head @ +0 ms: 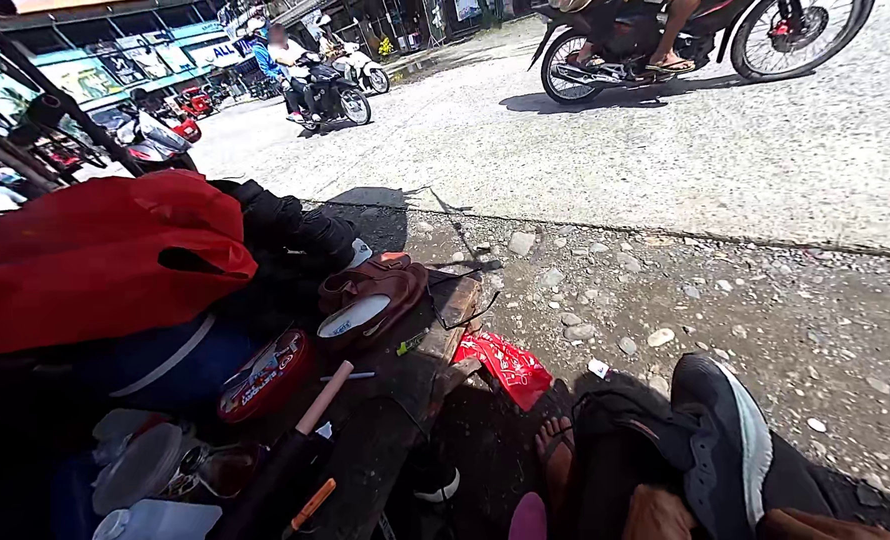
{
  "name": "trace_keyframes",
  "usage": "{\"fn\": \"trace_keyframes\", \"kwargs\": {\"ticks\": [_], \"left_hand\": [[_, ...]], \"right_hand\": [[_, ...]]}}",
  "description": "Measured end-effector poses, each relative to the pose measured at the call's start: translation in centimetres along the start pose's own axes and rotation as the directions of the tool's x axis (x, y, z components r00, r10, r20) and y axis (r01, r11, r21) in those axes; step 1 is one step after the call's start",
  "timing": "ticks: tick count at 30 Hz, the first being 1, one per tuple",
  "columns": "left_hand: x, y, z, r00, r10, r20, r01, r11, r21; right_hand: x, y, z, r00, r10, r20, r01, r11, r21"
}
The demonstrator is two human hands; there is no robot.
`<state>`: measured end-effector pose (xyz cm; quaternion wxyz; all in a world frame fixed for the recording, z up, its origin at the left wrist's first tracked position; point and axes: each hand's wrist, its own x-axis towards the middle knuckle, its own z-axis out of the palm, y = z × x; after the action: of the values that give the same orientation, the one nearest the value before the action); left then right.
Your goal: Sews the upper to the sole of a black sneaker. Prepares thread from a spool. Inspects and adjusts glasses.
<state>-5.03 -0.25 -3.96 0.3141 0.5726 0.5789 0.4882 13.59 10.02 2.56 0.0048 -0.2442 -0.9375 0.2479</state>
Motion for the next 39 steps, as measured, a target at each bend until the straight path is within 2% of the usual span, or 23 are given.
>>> {"fn": "trace_keyframes", "kwargs": {"ticks": [5, 8, 10, 12, 14, 16, 18, 22, 25, 29, 31, 34, 36, 39], "left_hand": [[0.2, -0.4, -0.6, 0.987, -0.067, 0.147, 0.067, 0.998, 0.002], [0.3, -1.5, -0.7, 0.977, -0.051, 0.208, 0.06, 0.997, -0.038], [0.2, -1.9, -0.7, 0.978, -0.064, 0.201, 0.074, 0.996, -0.046], [0.0, -1.6, -0.8, 0.973, -0.098, 0.209, 0.105, 0.994, -0.026], [0.2, -1.4, -1.2, 0.967, -0.11, 0.229, 0.12, 0.992, -0.03], [0.5, -1.4, -1.4, 0.96, -0.127, 0.249, 0.149, 0.986, -0.072], [0.4, -1.4, -1.4, 0.956, -0.14, 0.256, 0.173, 0.979, -0.111], [0.5, -1.4, -1.0, 0.961, -0.129, 0.243, 0.177, 0.966, -0.188], [0.3, -1.6, -0.9, 0.973, -0.105, 0.204, 0.142, 0.974, -0.178], [-0.4, -2.4, -0.7, 0.987, -0.037, 0.157, 0.049, 0.996, -0.078], [-0.5, -2.5, -0.5, 0.989, -0.036, 0.143, 0.036, 0.999, 0.001], [-0.5, -2.4, -0.8, 0.987, -0.052, 0.153, 0.051, 0.999, 0.011], [-0.5, -2.3, -1.0, 0.987, -0.046, 0.152, 0.05, 0.999, -0.021], [-0.6, -2.2, -1.0, 0.989, -0.039, 0.146, 0.047, 0.997, -0.053]], "right_hand": [[-0.1, 0.0, 0.4, 0.999, 0.045, 0.025, -0.045, 0.999, -0.002], [-0.1, -0.5, 0.6, 0.991, 0.125, 0.04, -0.124, 0.992, -0.032], [-0.2, -0.6, 1.9, 0.988, 0.143, -0.056, -0.15, 0.978, -0.143], [-0.2, -0.7, 3.4, 0.973, 0.029, -0.228, -0.11, 0.931, -0.348], [-0.1, -1.3, 2.8, 0.984, -0.018, -0.179, -0.062, 0.9, -0.432], [0.1, -1.8, 1.4, 0.999, 0.024, -0.036, -0.037, 0.912, -0.408], [0.1, -1.5, 0.8, 0.999, 0.046, 0.02, -0.035, 0.929, -0.368], [-1.1, -0.9, 1.7, 0.992, 0.083, -0.099, -0.114, 0.925, -0.363], [-2.2, -0.5, 1.9, 0.973, 0.109, -0.202, -0.176, 0.918, -0.354], [-4.4, 0.8, 0.9, 0.924, 0.267, -0.274, -0.333, 0.914, -0.233], [-4.7, 1.0, 1.8, 0.911, 0.347, -0.223, -0.365, 0.93, -0.044], [-4.5, 1.1, 3.8, 0.908, 0.4, -0.125, -0.34, 0.877, 0.339], [-4.6, 1.4, 4.9, 0.888, 0.419, -0.19, -0.278, 0.818, 0.504], [-4.1, 1.2, 6.0, 0.853, 0.426, -0.3, -0.162, 0.764, 0.625]]}}
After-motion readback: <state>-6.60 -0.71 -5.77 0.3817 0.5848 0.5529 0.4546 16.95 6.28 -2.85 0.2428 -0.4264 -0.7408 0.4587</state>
